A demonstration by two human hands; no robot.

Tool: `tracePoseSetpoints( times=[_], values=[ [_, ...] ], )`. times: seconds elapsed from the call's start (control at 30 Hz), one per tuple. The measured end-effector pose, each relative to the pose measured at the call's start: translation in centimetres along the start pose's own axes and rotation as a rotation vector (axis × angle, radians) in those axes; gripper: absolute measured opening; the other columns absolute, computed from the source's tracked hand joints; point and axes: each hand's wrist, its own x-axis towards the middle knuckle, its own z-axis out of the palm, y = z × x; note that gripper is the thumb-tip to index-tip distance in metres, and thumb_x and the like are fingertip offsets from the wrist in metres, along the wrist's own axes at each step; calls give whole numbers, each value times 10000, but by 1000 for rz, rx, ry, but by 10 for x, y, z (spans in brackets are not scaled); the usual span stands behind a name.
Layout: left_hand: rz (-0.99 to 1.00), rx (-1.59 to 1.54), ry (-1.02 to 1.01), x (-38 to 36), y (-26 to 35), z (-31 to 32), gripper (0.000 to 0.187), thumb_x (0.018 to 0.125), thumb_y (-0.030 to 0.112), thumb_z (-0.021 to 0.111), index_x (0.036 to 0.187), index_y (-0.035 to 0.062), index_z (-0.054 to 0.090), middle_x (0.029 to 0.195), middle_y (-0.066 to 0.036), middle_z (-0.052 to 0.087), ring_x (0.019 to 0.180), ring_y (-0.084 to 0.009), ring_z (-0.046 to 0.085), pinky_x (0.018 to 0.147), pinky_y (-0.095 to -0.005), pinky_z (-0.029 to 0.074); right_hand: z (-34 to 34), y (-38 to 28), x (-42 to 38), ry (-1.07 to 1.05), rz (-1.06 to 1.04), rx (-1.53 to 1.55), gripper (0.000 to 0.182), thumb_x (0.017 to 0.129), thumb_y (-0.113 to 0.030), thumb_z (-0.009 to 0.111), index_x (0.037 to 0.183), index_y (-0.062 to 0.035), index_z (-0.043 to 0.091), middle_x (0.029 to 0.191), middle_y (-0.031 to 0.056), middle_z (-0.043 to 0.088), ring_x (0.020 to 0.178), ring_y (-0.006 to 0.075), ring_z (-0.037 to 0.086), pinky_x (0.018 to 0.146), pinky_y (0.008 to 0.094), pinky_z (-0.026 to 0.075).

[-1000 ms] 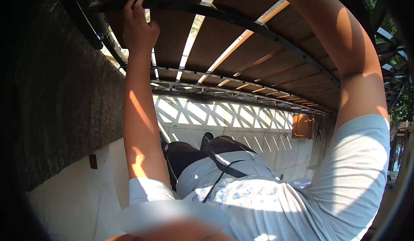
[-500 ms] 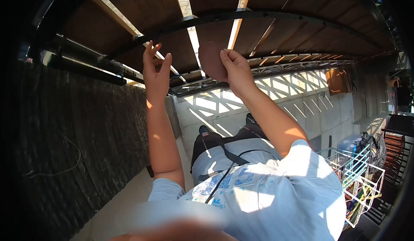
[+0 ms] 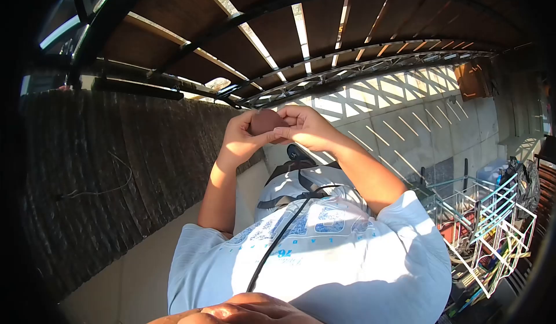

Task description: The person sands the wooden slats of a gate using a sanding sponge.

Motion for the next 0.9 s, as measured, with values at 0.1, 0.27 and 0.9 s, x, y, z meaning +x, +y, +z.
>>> tracePoseSetpoints(
  times=[0.1,0.27,0.9],
  values=[
    [-33,-155,-79,-17,0,14,283,841,152,875,993,-1,692,852,-11,705,773,-66,620,682,-256,534,-22,1,-24,-6,20,-13,248,995,-55,673,1222,27,618,1077,112,734,946,169,736,823,316,637],
    [-72,-134,419,-33,5,52,289,1011,261,689,1157,12,678,1011,-71,755,918,-139,714,756,-267,557,-67,1,-78,65,39,-32,291,1010,-132,672,1259,12,631,1024,75,737,869,127,713,681,275,613],
    [345,985,312,-94,-56,171,899,818,593,748,1504,84,467,1598,-138,455,1442,-391,465,1134,-671,305,-130,62,-195,-4,241,245,312,1011,-175,685,1274,-25,609,1080,116,725,822,162,743,632,245,629]
  ],
)
